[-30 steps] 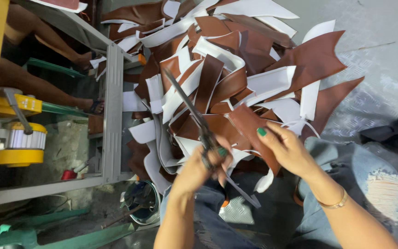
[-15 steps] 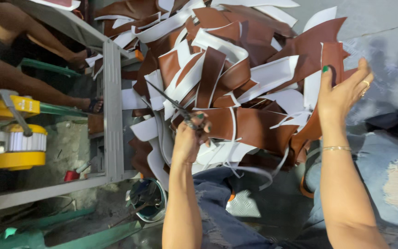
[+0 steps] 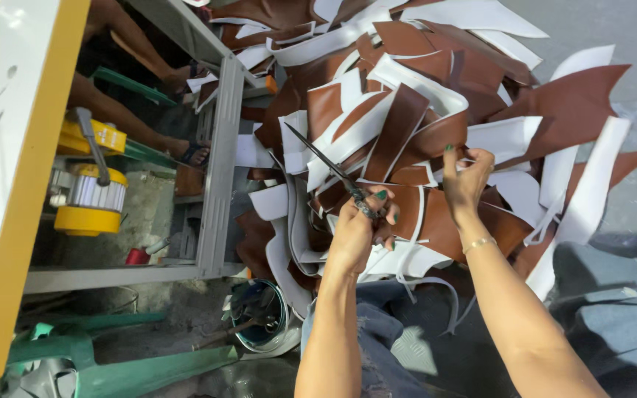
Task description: The person uses shears to trim the edges of brown leather pieces, separating them from white backing material. They handle the pieces one at a time, making precise cuts along the edges and adding the trimmed pieces to a growing pile on the floor.
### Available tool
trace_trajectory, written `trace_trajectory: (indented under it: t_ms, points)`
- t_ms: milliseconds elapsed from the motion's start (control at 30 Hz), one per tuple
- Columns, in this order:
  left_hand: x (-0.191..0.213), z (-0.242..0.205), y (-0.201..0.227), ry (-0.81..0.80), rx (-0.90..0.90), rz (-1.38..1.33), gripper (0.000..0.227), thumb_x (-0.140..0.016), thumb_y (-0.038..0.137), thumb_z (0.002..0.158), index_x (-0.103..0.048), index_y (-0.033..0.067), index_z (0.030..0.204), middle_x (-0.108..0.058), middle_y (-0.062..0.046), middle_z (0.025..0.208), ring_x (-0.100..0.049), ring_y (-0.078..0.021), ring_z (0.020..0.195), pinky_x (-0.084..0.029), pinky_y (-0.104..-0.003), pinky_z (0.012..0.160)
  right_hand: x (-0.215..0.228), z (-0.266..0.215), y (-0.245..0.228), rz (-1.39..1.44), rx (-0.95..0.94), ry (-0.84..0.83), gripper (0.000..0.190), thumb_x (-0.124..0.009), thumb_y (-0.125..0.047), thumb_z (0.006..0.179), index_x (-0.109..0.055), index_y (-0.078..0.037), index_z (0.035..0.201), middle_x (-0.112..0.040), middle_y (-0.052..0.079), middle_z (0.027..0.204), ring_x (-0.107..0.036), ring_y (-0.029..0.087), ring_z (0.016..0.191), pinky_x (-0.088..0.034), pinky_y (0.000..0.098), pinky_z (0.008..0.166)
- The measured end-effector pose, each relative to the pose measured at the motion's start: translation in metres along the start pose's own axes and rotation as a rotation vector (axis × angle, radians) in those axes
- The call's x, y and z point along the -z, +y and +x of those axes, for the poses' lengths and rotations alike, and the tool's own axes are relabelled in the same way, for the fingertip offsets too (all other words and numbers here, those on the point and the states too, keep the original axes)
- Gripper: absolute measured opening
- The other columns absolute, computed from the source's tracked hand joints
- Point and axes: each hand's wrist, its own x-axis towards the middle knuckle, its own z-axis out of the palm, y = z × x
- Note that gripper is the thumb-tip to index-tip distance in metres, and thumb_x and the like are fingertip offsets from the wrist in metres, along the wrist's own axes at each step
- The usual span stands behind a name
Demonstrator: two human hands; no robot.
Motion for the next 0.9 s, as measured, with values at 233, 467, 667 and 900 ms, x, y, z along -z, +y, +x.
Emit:
trace_trajectory:
  t_ms: [233,467,667,900]
  points:
    - [-0.003,-0.004,0.009,-0.025,-0.018,-0.013,0.022,-0.055,0.021,0.103,-0.056,-0.0008,0.108,-0.060,-0.007,0.075,-0.041,-0.0091,0.048,-0.046,-0.028,0.044,-0.074,0.009,-0.027,0.532,-0.704,-0.090,0.054,-0.079,-0.036,0.093,-0.051,0.009,0.105,-0.041,0.022,0.096,-0.035,0.033,0.085,-0.032,0.0503,0.077]
    - [-0.001,-0.007,0.010,-0.020,-0.051,0.006,0.023,-0.053,0.018,0.102,-0.055,-0.0034,0.110,-0.061,-0.009,0.076,-0.043,-0.0117,0.050,-0.047,-0.029,0.045,-0.108,-0.031,-0.038,0.174,-0.870,-0.347,0.063,-0.078,-0.037,0.082,-0.058,0.000,0.129,-0.060,0.023,0.118,-0.065,0.032,0.099,-0.056,0.0423,0.087]
    - [0.009,-0.003,0.009,0.014,-0.069,0.005,0.024,-0.054,0.021,0.101,-0.057,-0.0012,0.111,-0.060,-0.008,0.076,-0.042,-0.0112,0.048,-0.046,-0.029,0.043,-0.115,-0.026,-0.025,0.163,-0.652,-0.293,0.038,-0.078,-0.029,0.084,-0.074,0.000,0.109,-0.076,0.017,0.097,-0.071,0.024,0.079,-0.057,0.0373,0.076]
    - [0.014,0.002,0.009,0.032,-0.122,0.024,0.028,-0.057,0.026,0.102,-0.060,0.0000,0.113,-0.061,-0.007,0.078,-0.041,-0.0107,0.048,-0.046,-0.029,0.046,-0.061,0.026,-0.086,0.438,-0.203,-0.141,0.033,-0.067,-0.027,0.103,-0.063,0.002,0.120,-0.071,0.017,0.109,-0.065,0.025,0.095,-0.053,0.0378,0.083]
